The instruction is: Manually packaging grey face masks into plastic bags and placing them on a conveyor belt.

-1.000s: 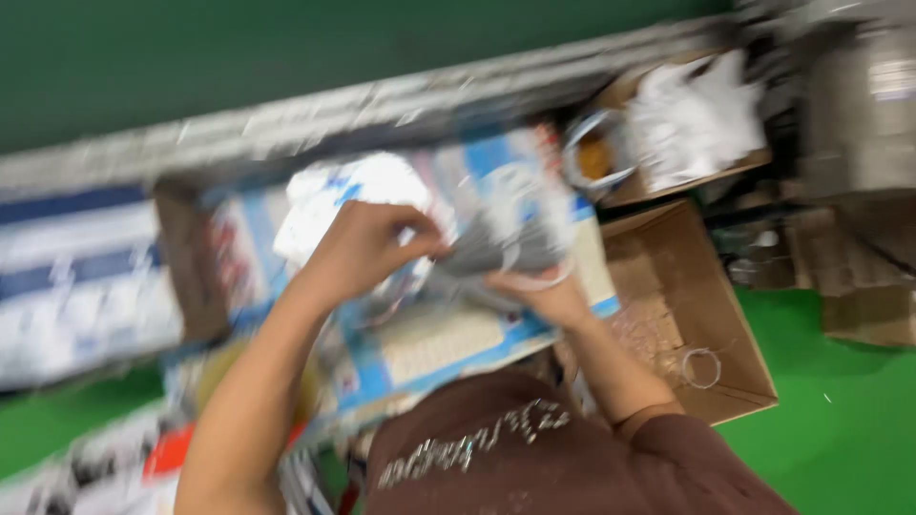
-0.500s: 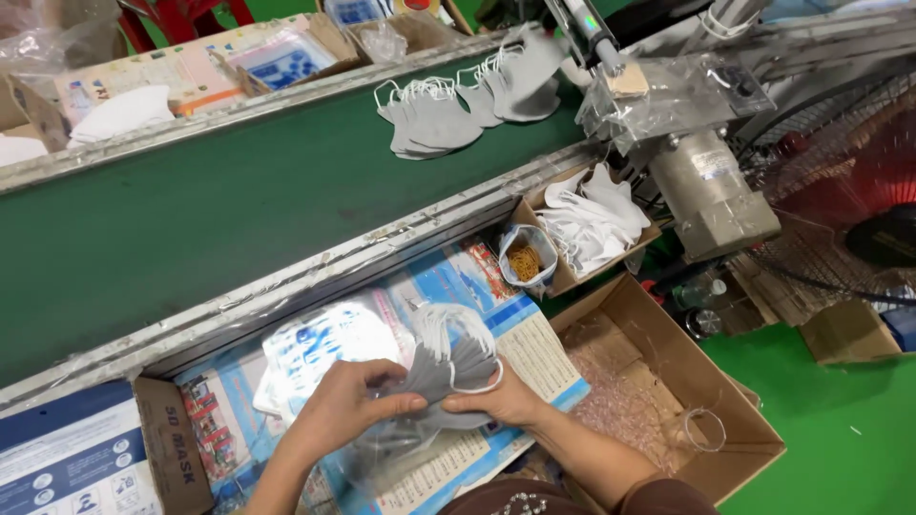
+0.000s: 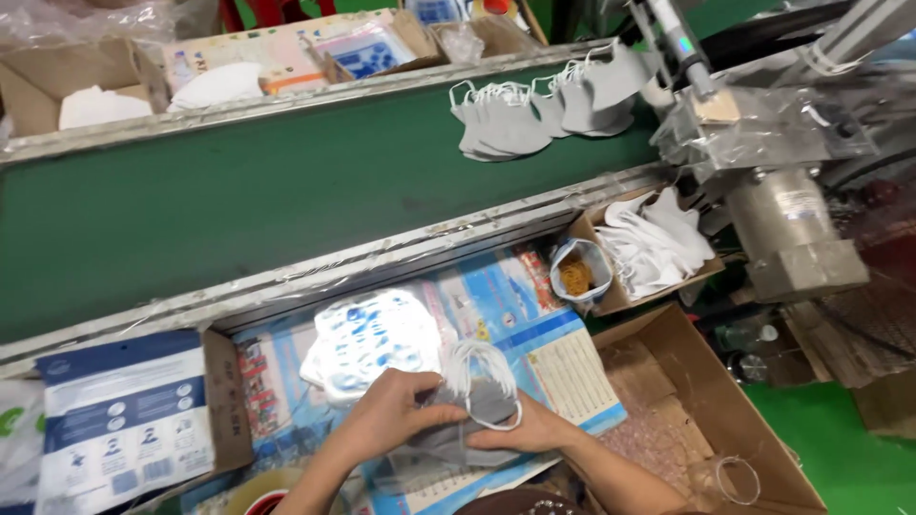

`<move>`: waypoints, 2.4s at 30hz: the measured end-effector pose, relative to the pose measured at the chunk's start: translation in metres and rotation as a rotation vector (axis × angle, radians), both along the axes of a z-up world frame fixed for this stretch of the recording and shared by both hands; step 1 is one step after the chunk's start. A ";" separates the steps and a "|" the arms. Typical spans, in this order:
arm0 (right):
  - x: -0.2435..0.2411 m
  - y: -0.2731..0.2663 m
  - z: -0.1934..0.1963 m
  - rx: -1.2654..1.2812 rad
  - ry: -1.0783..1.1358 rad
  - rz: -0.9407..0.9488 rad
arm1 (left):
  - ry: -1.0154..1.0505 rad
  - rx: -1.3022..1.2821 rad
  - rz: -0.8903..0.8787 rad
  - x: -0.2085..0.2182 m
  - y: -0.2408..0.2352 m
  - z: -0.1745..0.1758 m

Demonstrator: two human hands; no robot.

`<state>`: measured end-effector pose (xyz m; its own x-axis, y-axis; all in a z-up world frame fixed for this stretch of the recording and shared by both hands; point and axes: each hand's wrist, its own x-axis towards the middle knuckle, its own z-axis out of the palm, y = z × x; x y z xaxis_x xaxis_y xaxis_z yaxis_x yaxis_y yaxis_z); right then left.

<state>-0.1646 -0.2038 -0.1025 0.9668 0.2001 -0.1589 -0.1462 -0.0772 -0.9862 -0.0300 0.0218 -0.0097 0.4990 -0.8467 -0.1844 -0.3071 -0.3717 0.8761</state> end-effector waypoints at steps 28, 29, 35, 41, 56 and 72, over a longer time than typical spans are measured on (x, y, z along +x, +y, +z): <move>-0.002 -0.005 -0.061 -0.184 0.034 -0.017 | -0.100 -0.242 0.081 -0.018 -0.006 -0.053; 0.005 -0.006 -0.060 -0.215 0.033 0.034 | -0.159 -0.172 0.088 -0.013 -0.011 -0.059; 0.025 0.003 -0.023 -0.132 -0.038 0.022 | 0.027 -0.334 0.040 -0.009 0.001 -0.046; 0.020 0.005 -0.033 0.000 0.075 -0.128 | 0.049 -0.015 0.135 -0.008 0.010 -0.049; 0.008 -0.022 -0.047 -0.060 -0.021 -0.115 | 0.080 -0.134 0.161 -0.030 0.022 -0.037; 0.020 -0.006 -0.007 -0.252 -0.109 -0.042 | 0.315 -0.117 0.239 -0.032 0.022 -0.041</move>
